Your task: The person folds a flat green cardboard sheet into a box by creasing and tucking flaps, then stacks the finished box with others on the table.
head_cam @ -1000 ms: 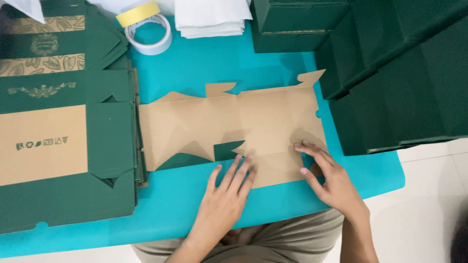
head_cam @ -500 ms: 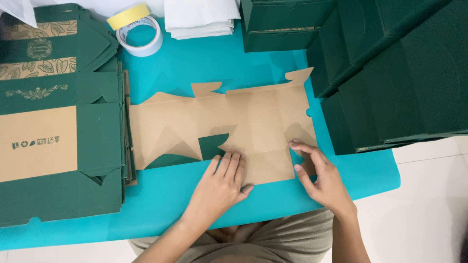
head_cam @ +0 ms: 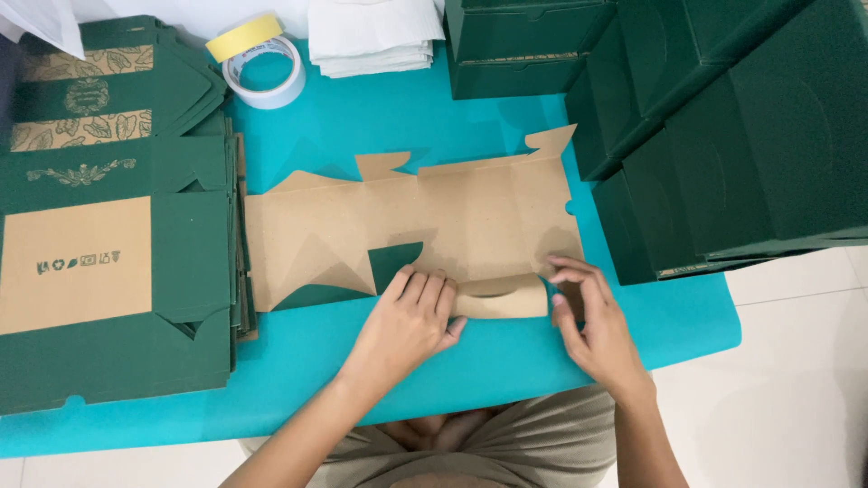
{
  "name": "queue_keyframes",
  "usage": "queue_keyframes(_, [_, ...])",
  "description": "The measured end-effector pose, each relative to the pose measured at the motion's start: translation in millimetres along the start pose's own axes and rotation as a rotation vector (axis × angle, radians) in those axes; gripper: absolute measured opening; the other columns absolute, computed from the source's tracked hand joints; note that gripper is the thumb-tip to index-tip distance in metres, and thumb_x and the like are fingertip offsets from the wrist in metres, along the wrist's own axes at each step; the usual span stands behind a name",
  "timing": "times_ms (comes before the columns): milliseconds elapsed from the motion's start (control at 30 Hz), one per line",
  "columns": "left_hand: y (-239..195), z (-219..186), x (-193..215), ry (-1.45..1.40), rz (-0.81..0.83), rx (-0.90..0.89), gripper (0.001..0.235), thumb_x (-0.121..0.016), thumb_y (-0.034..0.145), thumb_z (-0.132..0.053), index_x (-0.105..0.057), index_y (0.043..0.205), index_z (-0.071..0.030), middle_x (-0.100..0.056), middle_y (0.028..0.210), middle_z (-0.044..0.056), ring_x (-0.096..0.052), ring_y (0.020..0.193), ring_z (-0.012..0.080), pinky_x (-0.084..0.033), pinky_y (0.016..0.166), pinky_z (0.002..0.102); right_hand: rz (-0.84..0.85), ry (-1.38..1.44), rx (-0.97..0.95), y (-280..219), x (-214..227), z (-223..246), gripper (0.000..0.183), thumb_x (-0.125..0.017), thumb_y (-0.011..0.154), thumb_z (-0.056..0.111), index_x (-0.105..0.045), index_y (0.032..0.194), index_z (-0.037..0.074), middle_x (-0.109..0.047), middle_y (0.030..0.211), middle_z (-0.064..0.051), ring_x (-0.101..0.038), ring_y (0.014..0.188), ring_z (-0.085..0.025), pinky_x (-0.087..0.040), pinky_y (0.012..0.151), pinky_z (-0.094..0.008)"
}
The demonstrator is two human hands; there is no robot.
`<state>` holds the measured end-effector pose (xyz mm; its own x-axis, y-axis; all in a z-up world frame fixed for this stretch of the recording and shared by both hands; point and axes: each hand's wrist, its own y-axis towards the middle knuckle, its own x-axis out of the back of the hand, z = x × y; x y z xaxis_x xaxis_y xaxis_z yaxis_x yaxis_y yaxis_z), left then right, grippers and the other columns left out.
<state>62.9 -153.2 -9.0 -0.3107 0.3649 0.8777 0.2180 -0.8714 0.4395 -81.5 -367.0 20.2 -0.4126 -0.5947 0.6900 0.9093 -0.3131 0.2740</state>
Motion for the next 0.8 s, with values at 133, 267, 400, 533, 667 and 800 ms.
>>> queue_keyframes(133, [8, 7, -3, -0.053, -0.06, 0.04, 0.042, -0.045, 0.095, -0.042, -0.064, 0.104, -0.006, -0.062, 0.081, 0.01, -0.065, 0.081, 0.0243, -0.047, 0.094, 0.043, -0.041, -0.017, -0.035, -4, -4, -5, 0.014, -0.045, 0.099, 0.004, -0.053, 0.11, 0.005, -0.059, 0.119, -0.014, -0.058, 0.121, -0.041, -0.048, 0.099, -0.056])
queue_keyframes(267, [20, 9, 0, 0.005, -0.034, 0.067, 0.032, -0.04, 0.1, -0.033, -0.061, 0.1, -0.008, -0.061, 0.079, 0.006, -0.066, 0.071, 0.0202, -0.048, 0.089, 0.038, 0.003, -0.146, 0.077, 0, -4, 4, 0.021, -0.05, 0.097, 0.006, -0.061, 0.114, 0.01, -0.061, 0.118, -0.008, -0.056, 0.125, -0.036, -0.047, 0.103, -0.05])
queue_keyframes(400, [38, 14, 20, 0.08, 0.029, 0.114, 0.03, -0.037, 0.103, -0.026, -0.057, 0.116, -0.007, -0.062, 0.099, 0.006, -0.068, 0.066, 0.0142, -0.05, 0.083, 0.036, -0.037, -0.305, 0.187, 1, -10, 6, 0.034, -0.049, 0.099, 0.009, -0.062, 0.129, 0.015, -0.059, 0.119, -0.004, -0.054, 0.127, -0.03, -0.045, 0.106, -0.045])
queue_keyframes(533, [36, 12, 15, 0.147, 0.114, 0.098, 0.031, -0.045, 0.1, -0.018, -0.054, 0.127, -0.008, -0.058, 0.112, 0.005, -0.068, 0.073, 0.0142, -0.05, 0.08, 0.034, -0.044, -0.388, 0.186, -3, -17, -1, 0.035, -0.05, 0.098, 0.012, -0.063, 0.13, 0.019, -0.056, 0.116, -0.001, -0.054, 0.126, -0.028, -0.045, 0.109, -0.045])
queue_keyframes(667, [32, 4, 27, 0.187, 0.071, 0.088, 0.037, -0.042, 0.101, -0.013, -0.052, 0.137, -0.009, -0.052, 0.13, 0.009, -0.062, 0.106, 0.0198, -0.052, 0.088, 0.032, -0.065, -0.552, 0.199, -3, -24, -6, 0.031, -0.054, 0.097, 0.025, -0.066, 0.126, 0.023, -0.054, 0.114, 0.0, -0.057, 0.121, -0.024, -0.045, 0.109, -0.042])
queue_keyframes(800, [10, -23, 27, 0.214, 0.192, 0.084, 0.046, -0.038, 0.098, -0.02, -0.052, 0.139, -0.005, -0.051, 0.141, 0.012, -0.05, 0.126, 0.0256, -0.042, 0.104, 0.042, -0.079, -0.528, 0.292, 4, -14, 10, 0.031, -0.057, 0.097, 0.021, -0.064, 0.126, 0.011, -0.057, 0.121, -0.009, -0.058, 0.117, -0.029, -0.05, 0.097, -0.041])
